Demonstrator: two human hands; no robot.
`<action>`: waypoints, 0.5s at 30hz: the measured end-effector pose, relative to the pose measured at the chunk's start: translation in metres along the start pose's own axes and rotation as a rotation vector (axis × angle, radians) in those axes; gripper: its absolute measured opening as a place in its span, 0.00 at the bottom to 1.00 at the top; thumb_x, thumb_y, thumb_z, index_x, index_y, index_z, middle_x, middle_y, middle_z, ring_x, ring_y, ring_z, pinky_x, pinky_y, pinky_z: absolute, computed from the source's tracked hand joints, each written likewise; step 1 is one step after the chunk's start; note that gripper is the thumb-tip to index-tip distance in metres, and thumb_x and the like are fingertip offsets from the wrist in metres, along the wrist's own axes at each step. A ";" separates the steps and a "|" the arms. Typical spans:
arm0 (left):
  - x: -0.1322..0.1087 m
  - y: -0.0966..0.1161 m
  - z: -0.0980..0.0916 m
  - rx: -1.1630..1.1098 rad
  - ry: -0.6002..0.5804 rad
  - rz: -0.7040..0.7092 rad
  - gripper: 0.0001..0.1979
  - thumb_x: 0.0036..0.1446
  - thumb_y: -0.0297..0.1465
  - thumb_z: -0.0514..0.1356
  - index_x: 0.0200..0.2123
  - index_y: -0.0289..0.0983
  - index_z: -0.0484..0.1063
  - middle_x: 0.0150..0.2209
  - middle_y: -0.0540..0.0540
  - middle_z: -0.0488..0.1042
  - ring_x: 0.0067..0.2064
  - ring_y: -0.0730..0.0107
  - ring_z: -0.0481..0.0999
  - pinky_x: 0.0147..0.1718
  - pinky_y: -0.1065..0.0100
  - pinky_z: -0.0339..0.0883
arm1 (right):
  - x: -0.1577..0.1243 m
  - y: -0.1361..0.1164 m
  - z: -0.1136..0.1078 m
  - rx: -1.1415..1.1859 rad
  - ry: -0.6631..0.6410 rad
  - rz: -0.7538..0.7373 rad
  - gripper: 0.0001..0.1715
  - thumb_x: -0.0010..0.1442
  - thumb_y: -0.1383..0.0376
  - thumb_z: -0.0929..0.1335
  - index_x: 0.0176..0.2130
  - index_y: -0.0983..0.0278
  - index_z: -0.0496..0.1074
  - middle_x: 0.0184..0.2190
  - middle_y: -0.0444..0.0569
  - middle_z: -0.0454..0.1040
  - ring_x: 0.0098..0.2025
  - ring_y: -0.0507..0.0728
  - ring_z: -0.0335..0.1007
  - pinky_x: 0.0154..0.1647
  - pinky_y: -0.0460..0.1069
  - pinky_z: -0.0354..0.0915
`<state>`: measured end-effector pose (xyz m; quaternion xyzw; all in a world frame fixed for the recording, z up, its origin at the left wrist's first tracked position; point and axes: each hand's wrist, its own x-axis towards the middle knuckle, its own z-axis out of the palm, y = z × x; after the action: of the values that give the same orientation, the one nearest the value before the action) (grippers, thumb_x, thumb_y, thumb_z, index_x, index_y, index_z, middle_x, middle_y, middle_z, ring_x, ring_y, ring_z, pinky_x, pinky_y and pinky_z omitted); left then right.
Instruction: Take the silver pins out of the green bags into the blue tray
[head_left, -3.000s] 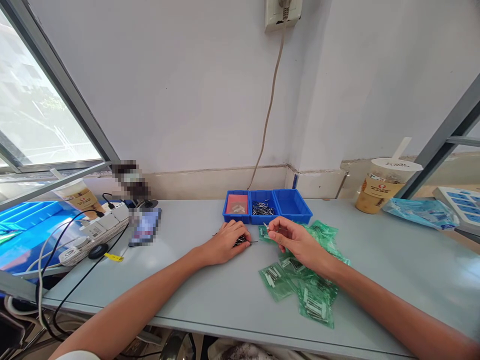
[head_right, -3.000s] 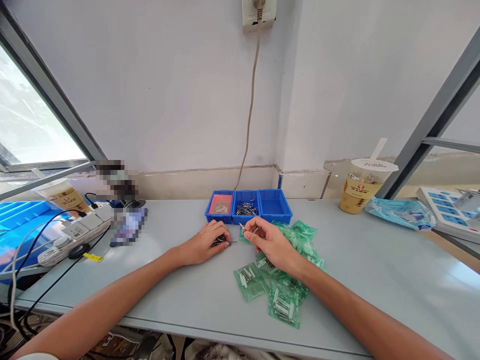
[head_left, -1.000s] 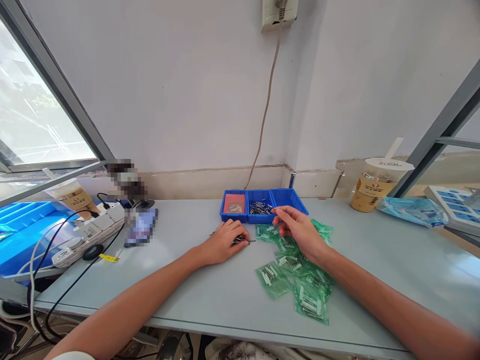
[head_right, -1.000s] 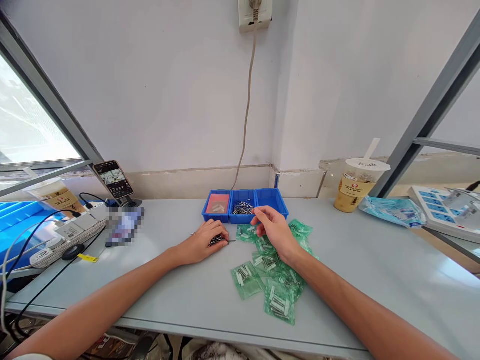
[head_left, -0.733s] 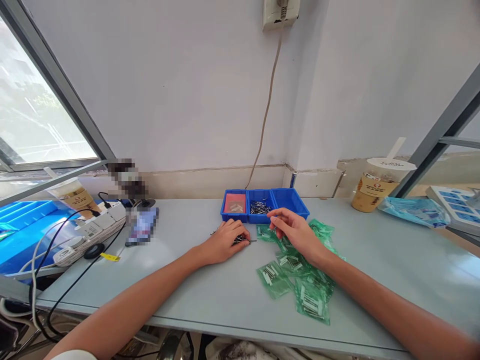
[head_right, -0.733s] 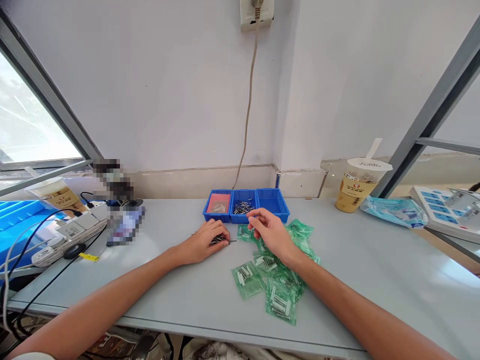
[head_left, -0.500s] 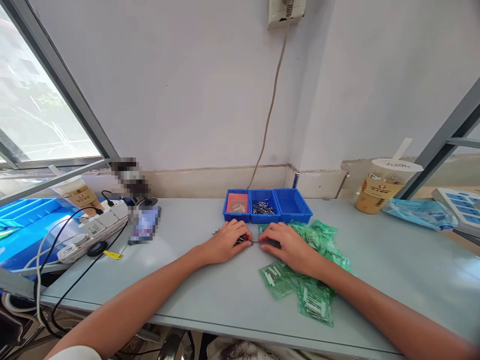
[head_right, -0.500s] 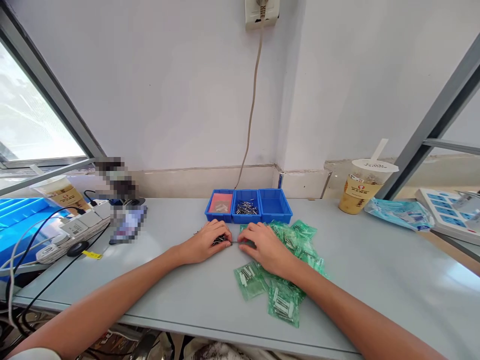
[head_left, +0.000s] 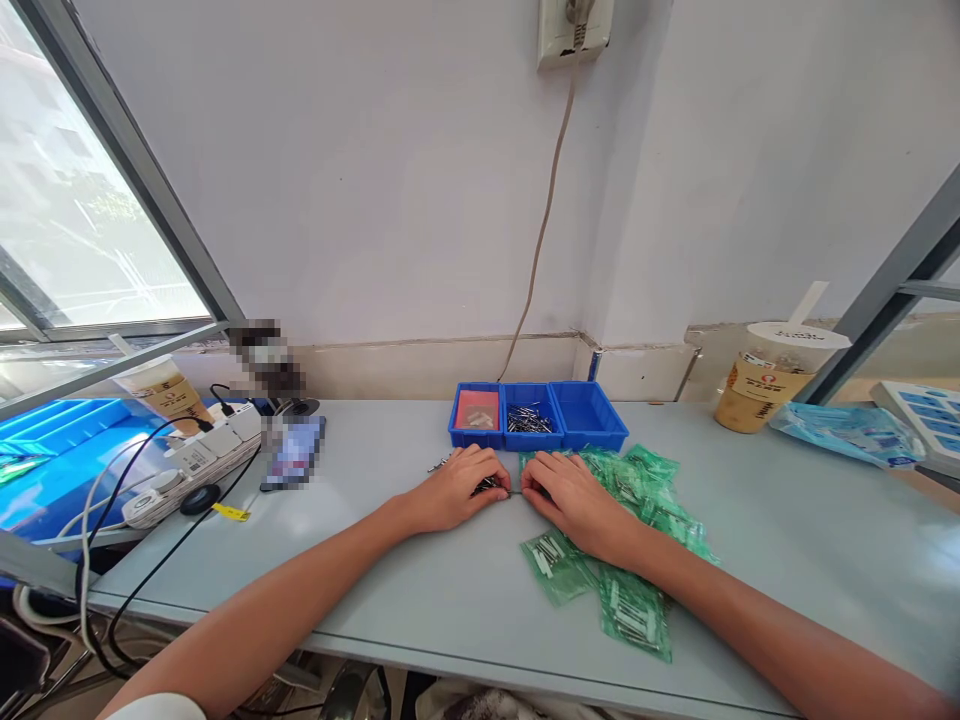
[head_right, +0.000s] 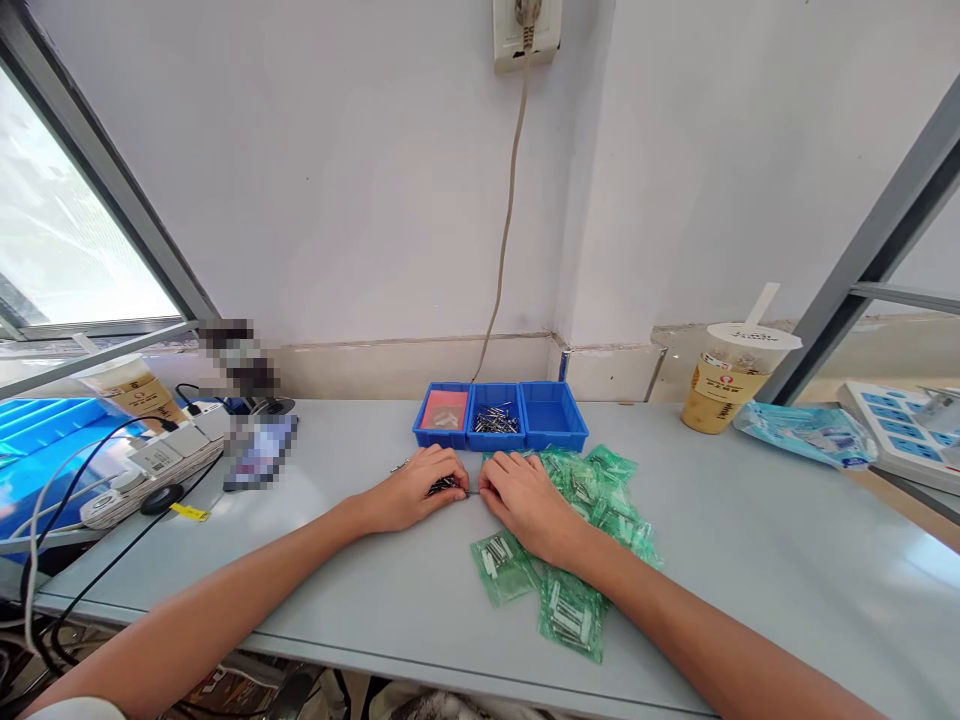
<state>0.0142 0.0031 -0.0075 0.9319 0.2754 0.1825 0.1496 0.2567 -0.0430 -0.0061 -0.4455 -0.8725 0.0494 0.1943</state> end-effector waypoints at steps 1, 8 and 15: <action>0.000 0.000 0.000 -0.001 0.001 0.002 0.09 0.75 0.38 0.55 0.46 0.41 0.72 0.45 0.46 0.75 0.48 0.62 0.69 0.51 0.60 0.61 | 0.000 0.000 0.000 -0.001 0.000 0.000 0.08 0.74 0.67 0.62 0.40 0.60 0.68 0.41 0.49 0.74 0.43 0.61 0.69 0.44 0.55 0.58; 0.000 0.001 0.000 -0.011 -0.009 -0.007 0.10 0.74 0.39 0.55 0.46 0.42 0.73 0.45 0.46 0.75 0.48 0.61 0.70 0.51 0.60 0.61 | 0.000 0.000 0.002 -0.022 -0.002 -0.038 0.10 0.74 0.68 0.61 0.40 0.60 0.68 0.40 0.48 0.74 0.42 0.60 0.68 0.44 0.54 0.57; 0.001 -0.001 0.002 -0.003 -0.005 0.000 0.09 0.75 0.38 0.55 0.48 0.42 0.73 0.46 0.46 0.76 0.49 0.61 0.70 0.51 0.59 0.62 | 0.000 0.000 0.002 0.015 0.003 0.006 0.11 0.74 0.68 0.59 0.38 0.60 0.64 0.37 0.49 0.73 0.39 0.60 0.66 0.43 0.55 0.58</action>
<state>0.0150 0.0043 -0.0097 0.9321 0.2748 0.1806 0.1519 0.2560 -0.0431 -0.0076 -0.4468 -0.8706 0.0558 0.1985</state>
